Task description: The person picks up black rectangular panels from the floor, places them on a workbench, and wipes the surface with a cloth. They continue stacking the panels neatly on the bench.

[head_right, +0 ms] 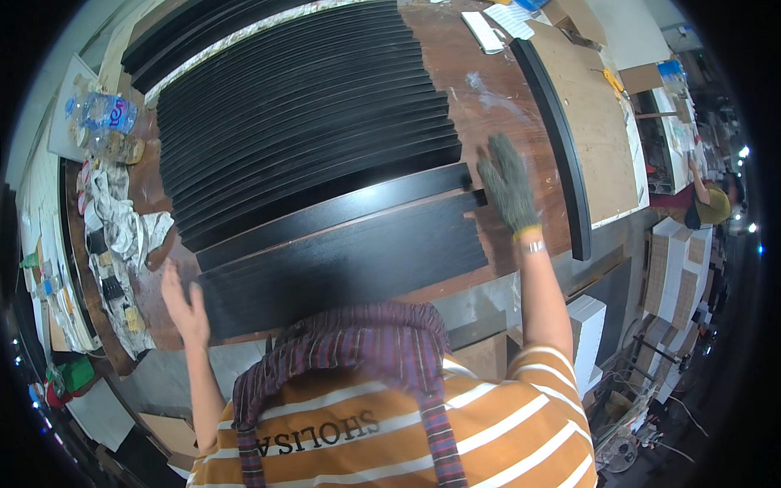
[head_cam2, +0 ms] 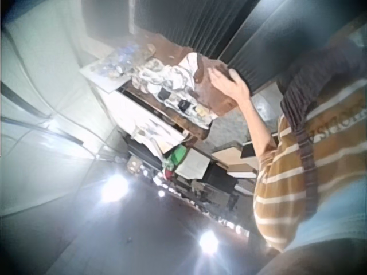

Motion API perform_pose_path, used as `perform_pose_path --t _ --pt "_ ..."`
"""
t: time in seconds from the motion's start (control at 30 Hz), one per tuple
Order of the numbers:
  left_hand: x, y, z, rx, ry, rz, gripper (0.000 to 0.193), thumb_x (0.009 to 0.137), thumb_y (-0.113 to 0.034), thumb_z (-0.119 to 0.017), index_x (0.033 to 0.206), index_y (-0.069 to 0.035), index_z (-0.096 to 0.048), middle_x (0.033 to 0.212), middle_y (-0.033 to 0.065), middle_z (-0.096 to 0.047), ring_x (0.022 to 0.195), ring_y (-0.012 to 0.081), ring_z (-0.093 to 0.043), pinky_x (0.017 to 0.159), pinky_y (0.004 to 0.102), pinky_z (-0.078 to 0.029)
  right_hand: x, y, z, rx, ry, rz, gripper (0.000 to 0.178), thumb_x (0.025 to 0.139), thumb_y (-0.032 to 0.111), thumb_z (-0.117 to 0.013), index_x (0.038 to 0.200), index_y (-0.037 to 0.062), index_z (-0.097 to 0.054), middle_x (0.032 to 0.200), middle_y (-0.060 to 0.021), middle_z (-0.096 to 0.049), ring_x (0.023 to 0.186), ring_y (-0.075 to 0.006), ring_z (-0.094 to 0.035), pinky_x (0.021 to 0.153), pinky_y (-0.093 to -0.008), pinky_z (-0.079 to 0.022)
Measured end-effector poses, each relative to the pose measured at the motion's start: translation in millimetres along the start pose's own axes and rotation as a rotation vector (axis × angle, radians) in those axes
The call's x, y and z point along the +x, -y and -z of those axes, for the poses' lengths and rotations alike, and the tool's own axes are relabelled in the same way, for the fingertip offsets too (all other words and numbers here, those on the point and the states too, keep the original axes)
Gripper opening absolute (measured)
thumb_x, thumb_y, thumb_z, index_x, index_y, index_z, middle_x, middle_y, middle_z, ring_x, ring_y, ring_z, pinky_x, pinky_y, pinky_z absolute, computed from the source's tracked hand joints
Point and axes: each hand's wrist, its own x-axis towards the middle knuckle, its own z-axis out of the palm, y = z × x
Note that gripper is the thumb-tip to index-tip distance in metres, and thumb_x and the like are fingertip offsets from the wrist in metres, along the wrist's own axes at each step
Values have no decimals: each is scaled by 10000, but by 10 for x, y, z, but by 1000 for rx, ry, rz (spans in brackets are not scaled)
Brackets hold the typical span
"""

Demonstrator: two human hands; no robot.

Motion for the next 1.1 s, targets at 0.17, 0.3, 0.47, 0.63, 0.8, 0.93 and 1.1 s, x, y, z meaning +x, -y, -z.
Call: perform_pose_path --t 0.17,0.3,0.47,0.63,0.8,0.93,1.1 --pt "-233 -435 -357 239 358 -42 884 902 -434 -615 1594 -31 -240 1672 167 -213 1552 346 -176 1222 602 -101 -441 452 -412 -219 65 -274 880 880 368 -750 1552 4 -313 1573 -229 -383 1482 -356 -342 1225 -421 -267" --pt "154 -298 -650 244 209 -104 875 920 -440 -615 1596 -39 -232 1679 141 -204 1556 306 -176 1226 593 -105 -44 430 -560 -49 -38 -338 873 877 390 -750 1540 -2 -337 1557 -232 -406 1458 -353 -380 1203 -412 -303" --pt "304 89 -501 -169 -88 66 633 1008 -348 -572 1498 25 -427 1546 222 -435 1420 364 -411 1185 470 -282 149 406 -480 68 13 -371 818 882 422 -748 1513 25 -414 1514 -226 -470 1413 -340 -450 1172 -396 -345" --pt "367 358 -500 -601 -31 603 597 1011 -345 -611 1384 113 -525 1283 233 -652 1197 294 -615 1046 336 -426 119 389 -498 37 -29 -410 717 881 405 -742 1445 24 -517 1482 -213 -520 1380 -342 -490 1149 -397 -369" --pt "372 512 -569 -683 -34 571 361 956 -215 -699 1177 71 -706 1144 128 -705 1043 207 -641 954 314 -459 142 155 -594 337 -127 -503 633 874 282 -760 1413 25 -550 1411 -164 -584 1274 -275 -562 1073 -361 -437" --pt "306 578 -520 -741 -45 602 259 923 -130 -731 1106 52 -727 1042 57 -699 906 146 -622 882 287 -474 146 86 -579 591 -211 -567 560 865 177 -768 1372 28 -582 1342 -123 -620 1191 -207 -584 1014 -320 -467" --pt "404 568 -595 -793 -143 529 259 901 -81 -746 1118 40 -675 1033 46 -678 890 118 -596 845 271 -477 266 253 -620 539 -290 -557 646 864 226 -780 1420 17 -526 1367 -154 -597 1207 -232 -582 1036 -342 -457"
